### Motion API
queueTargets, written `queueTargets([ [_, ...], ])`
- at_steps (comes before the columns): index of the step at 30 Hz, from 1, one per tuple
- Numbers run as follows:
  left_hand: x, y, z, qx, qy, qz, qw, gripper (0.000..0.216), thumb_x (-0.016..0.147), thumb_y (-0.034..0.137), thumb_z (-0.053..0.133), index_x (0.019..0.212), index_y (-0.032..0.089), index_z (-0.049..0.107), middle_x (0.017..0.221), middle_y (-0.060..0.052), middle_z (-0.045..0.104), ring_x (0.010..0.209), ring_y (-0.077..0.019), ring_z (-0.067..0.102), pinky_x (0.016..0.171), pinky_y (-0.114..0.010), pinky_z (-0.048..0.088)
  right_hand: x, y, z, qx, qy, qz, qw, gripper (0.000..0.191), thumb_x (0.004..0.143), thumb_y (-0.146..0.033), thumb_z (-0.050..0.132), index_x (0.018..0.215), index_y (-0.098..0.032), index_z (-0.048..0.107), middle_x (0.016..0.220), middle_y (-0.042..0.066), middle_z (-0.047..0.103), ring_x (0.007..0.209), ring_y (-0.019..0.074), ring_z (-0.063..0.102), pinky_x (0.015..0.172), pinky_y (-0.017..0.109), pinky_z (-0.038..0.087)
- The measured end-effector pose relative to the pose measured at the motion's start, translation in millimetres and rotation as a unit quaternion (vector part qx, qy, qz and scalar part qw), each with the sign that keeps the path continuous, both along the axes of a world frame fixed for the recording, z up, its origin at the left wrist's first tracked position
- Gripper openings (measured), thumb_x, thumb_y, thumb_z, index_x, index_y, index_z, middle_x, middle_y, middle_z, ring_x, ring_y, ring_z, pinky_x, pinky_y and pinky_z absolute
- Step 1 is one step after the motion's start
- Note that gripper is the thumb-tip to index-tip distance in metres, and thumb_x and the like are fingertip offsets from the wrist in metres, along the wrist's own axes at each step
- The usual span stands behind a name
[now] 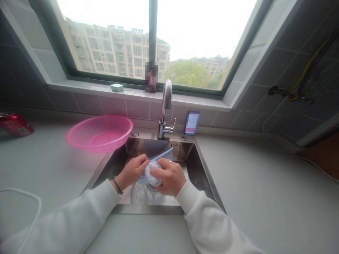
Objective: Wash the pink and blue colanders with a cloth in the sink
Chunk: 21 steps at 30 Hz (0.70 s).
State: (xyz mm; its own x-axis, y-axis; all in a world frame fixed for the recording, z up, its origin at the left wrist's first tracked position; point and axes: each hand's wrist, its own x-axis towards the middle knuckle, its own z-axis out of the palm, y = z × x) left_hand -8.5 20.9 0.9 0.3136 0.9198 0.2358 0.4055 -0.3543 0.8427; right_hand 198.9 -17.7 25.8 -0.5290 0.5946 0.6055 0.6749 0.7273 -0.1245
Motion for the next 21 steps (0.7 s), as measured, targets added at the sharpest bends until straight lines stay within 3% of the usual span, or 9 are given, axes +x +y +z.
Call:
queueTargets([
  [3, -2, 0, 0.4, -0.019, -0.016, -0.015, 1.0, 0.036, 0.09, 0.051, 0.047, 0.069, 0.022, 0.047, 0.06, 0.002, 0.058, 0.057, -0.0161, 0.053, 0.057, -0.027, 0.033, 5, 5, -1.5, -0.016, 0.055, -0.018, 0.998, 0.025, 0.072, -0.026, 0.07, 0.097, -0.026, 0.077, 0.102, 0.006, 0.071, 0.081, 0.0193, 0.07, 0.072, 0.028, 0.057],
  [8, 1, 1, -1.4, -0.081, -0.091, -0.004, 0.993, 0.04, 0.086, 0.058, 0.053, 0.069, 0.022, 0.047, 0.057, 0.003, 0.057, 0.053, -0.0158, 0.054, 0.052, -0.025, 0.036, 43, 33, -3.9, -0.037, 0.117, -0.202, 0.972, 0.029, 0.072, -0.019, 0.065, 0.098, -0.026, 0.077, 0.104, 0.007, 0.071, 0.088, 0.0237, 0.072, 0.079, 0.034, 0.059],
  [12, 2, 1, -2.5, -0.114, -0.156, 0.0, 0.981, 0.042, 0.081, 0.06, 0.062, 0.071, 0.02, 0.052, 0.058, 0.003, 0.057, 0.053, -0.0151, 0.054, 0.052, -0.025, 0.037, 54, 38, -3.2, -0.028, 0.114, -0.265, 0.957, 0.028, 0.073, -0.02, 0.064, 0.098, -0.024, 0.077, 0.104, 0.008, 0.071, 0.089, 0.026, 0.071, 0.078, 0.036, 0.059],
  [16, 0, 2, 0.5, -0.175, -0.196, -0.073, 0.962, 0.042, 0.079, 0.055, 0.067, 0.091, 0.014, 0.068, 0.075, -0.003, 0.067, 0.066, -0.0169, 0.059, 0.061, -0.027, 0.044, 47, 31, -1.3, -0.005, 0.097, -0.238, 0.966, 0.027, 0.074, -0.022, 0.067, 0.098, -0.025, 0.077, 0.105, 0.007, 0.071, 0.089, 0.0244, 0.071, 0.076, 0.033, 0.058],
  [18, 0, 3, 0.7, -0.204, -0.196, -0.113, 0.953, 0.042, 0.078, 0.05, 0.068, 0.098, 0.013, 0.071, 0.081, -0.004, 0.069, 0.07, -0.0172, 0.06, 0.066, -0.028, 0.044, 39, 25, -0.1, 0.006, 0.083, -0.195, 0.977, 0.025, 0.075, -0.023, 0.067, 0.098, -0.026, 0.078, 0.103, 0.007, 0.071, 0.085, 0.0226, 0.071, 0.073, 0.031, 0.057],
  [21, 1, 2, -2.9, -0.211, -0.182, -0.117, 0.953, 0.031, 0.077, 0.041, 0.067, 0.092, 0.014, 0.069, 0.078, -0.002, 0.066, 0.071, -0.0163, 0.057, 0.067, -0.027, 0.043, 22, 13, 1.3, 0.025, 0.067, -0.098, 0.993, 0.023, 0.076, -0.024, 0.068, 0.097, -0.025, 0.077, 0.102, 0.007, 0.071, 0.083, 0.021, 0.071, 0.071, 0.029, 0.056],
])
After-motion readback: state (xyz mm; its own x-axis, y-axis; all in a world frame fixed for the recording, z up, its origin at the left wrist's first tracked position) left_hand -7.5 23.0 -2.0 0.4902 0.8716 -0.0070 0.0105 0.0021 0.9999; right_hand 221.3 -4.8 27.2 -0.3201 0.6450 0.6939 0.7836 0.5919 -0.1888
